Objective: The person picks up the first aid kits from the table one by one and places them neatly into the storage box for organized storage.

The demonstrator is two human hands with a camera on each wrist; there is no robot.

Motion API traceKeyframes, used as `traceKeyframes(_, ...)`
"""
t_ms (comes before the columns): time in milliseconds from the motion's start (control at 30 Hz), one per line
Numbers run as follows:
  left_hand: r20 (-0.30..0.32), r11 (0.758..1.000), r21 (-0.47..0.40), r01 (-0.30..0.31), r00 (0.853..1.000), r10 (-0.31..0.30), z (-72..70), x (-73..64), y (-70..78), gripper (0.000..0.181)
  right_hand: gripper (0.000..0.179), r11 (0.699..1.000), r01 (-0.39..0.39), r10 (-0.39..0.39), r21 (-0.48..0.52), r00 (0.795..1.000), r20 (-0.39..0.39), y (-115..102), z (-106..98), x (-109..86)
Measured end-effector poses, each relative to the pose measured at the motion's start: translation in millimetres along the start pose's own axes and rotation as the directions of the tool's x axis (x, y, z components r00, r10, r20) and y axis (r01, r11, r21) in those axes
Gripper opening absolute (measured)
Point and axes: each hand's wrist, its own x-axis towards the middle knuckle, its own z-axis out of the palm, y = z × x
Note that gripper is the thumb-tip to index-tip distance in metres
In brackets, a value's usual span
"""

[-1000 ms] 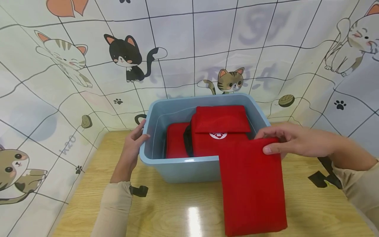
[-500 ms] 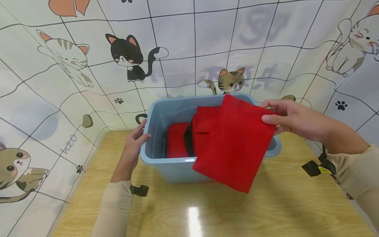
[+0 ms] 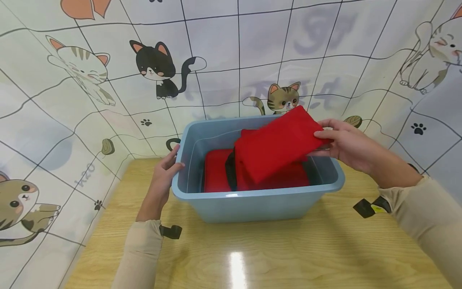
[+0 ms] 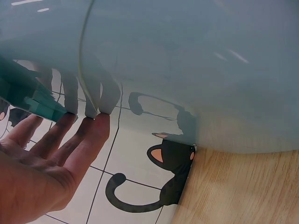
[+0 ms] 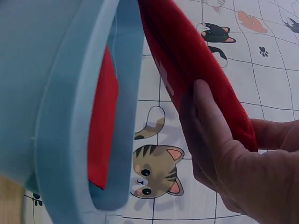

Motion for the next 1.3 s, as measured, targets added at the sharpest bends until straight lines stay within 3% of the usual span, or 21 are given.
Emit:
traceKeyframes(233,-0.007,1.000,0.001,-0.004,1.000,0.004,0.6,0.5,-1.6,0.062,0.024,0.998,-0.048,0.048,0.033,0.999,-0.009,11,7,5.3)
traceKeyframes(467,0.002,1.000,-0.004,0.005,1.000,-0.005,1.0,0.4,-0.6,0.062,0.027,0.997,-0.068,0.068,0.022,0.998,-0.010,19,13,3.0)
traceKeyframes(567,0.006,1.000,-0.005,0.010,1.000,-0.010,1.4,0.3,-0.4,0.062,0.034,0.994,-0.039,0.034,-0.101,0.998,-0.057,19,13,0.1)
traceKeyframes(733,0.003,1.000,-0.005,0.015,1.000,-0.015,1.7,0.9,-0.2,0.063,0.061,0.926,0.018,-0.087,-0.376,0.982,-0.168,17,11,-6.1)
traceKeyframes(1000,0.022,1.000,0.019,-0.016,1.000,0.016,-3.8,1.4,-2.1,0.060,0.059,0.893,0.082,-0.163,-0.443,0.975,-0.149,23,5,-10.3)
traceKeyframes(1300,0.031,0.988,0.132,-0.079,0.997,0.075,-16.0,4.5,-3.4,0.061,0.064,0.793,0.186,-0.317,-0.580,0.939,-0.132,31,-1,-6.0)
